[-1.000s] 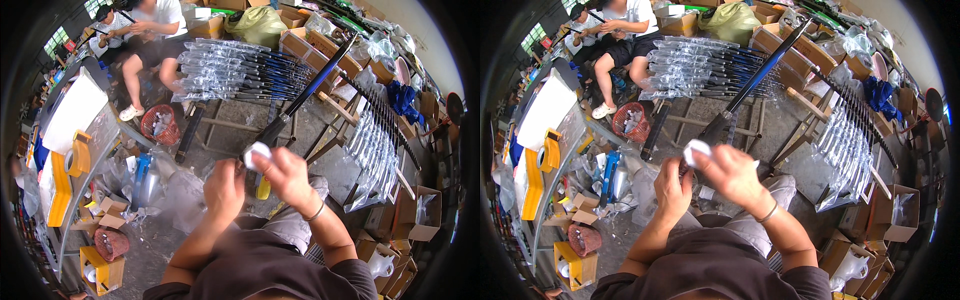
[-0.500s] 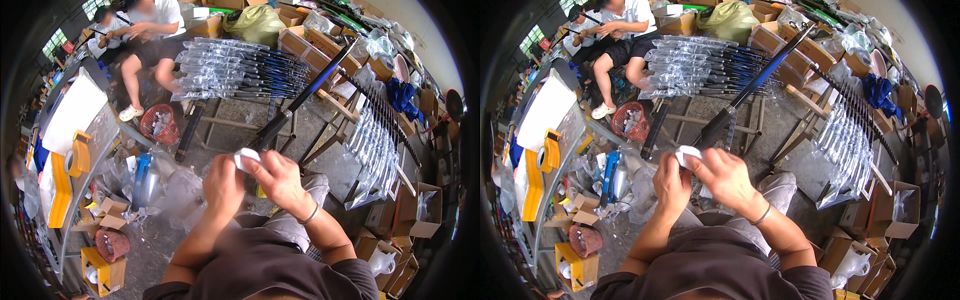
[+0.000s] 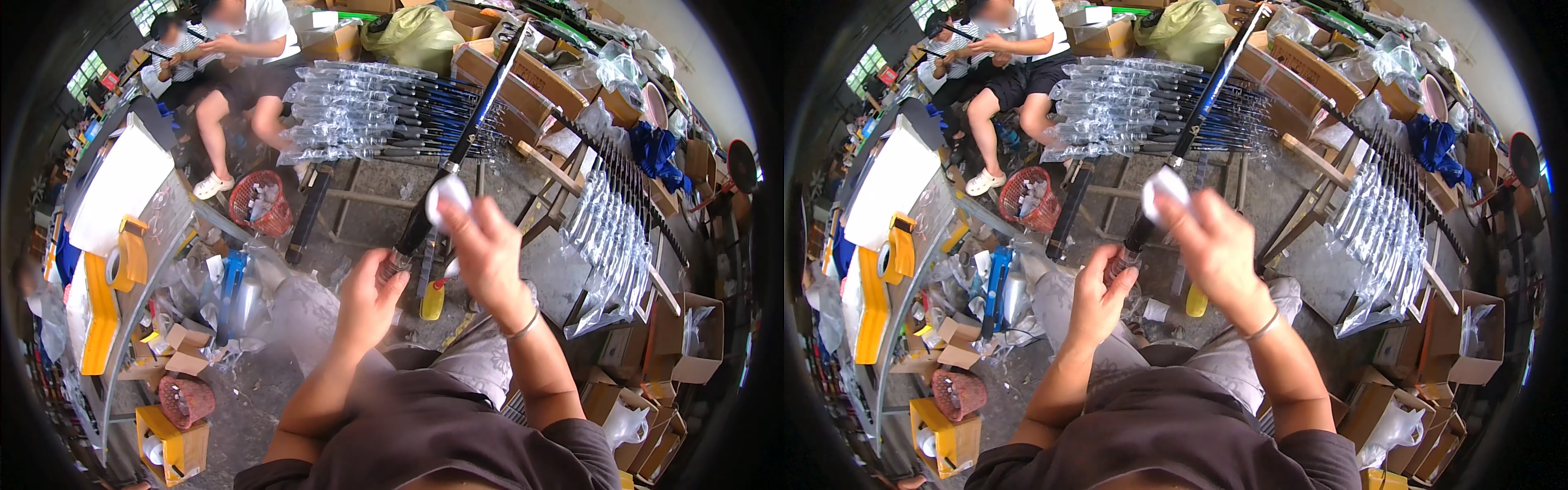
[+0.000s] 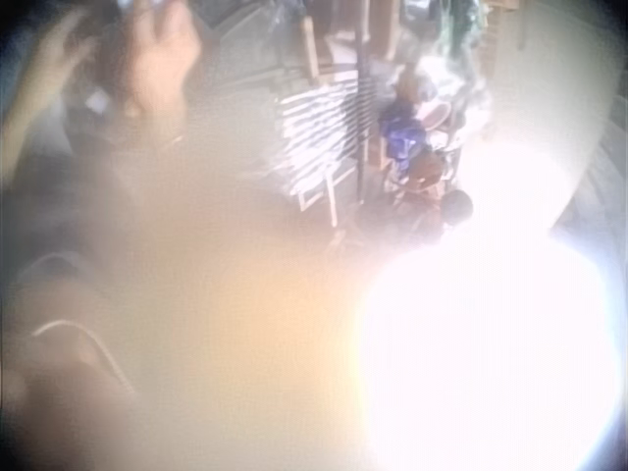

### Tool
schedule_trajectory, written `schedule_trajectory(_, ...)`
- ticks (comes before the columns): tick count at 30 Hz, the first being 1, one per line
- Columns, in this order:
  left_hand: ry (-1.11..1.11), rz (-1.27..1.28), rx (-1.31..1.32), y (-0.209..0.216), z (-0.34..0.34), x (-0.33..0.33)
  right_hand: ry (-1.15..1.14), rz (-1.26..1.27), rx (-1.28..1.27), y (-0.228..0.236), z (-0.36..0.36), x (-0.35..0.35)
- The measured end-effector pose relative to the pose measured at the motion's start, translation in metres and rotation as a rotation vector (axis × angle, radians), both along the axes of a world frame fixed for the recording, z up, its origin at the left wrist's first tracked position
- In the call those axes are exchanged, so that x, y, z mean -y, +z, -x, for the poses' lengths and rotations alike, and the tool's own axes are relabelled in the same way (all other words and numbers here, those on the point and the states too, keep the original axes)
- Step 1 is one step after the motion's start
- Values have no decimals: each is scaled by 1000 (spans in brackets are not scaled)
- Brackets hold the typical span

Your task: The person wipes the handle and shaft of a fishing rod with a white cloth. They repeatedly pick up rods from a rack, clean them, and place them back. The camera is extremely unstable, causing significant motion blur.

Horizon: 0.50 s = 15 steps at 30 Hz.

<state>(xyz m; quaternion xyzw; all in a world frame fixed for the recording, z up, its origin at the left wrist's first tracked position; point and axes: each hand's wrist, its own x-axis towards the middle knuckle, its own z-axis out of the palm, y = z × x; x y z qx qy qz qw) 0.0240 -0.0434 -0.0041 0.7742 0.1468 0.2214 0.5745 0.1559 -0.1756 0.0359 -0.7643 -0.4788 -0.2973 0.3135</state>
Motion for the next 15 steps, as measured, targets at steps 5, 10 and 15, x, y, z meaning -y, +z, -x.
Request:
schedule_trajectory(5,-87,186,-47,-4,-3,-3,94,29,-18,-7,4,1)
schedule_trajectory(10,-226,555,-28,-8,-3,-6,262,108,44,-20,12,2)
schedule_trajectory(15,-399,755,-100,-3,-1,-9,56,-172,-101,3,-25,-5)
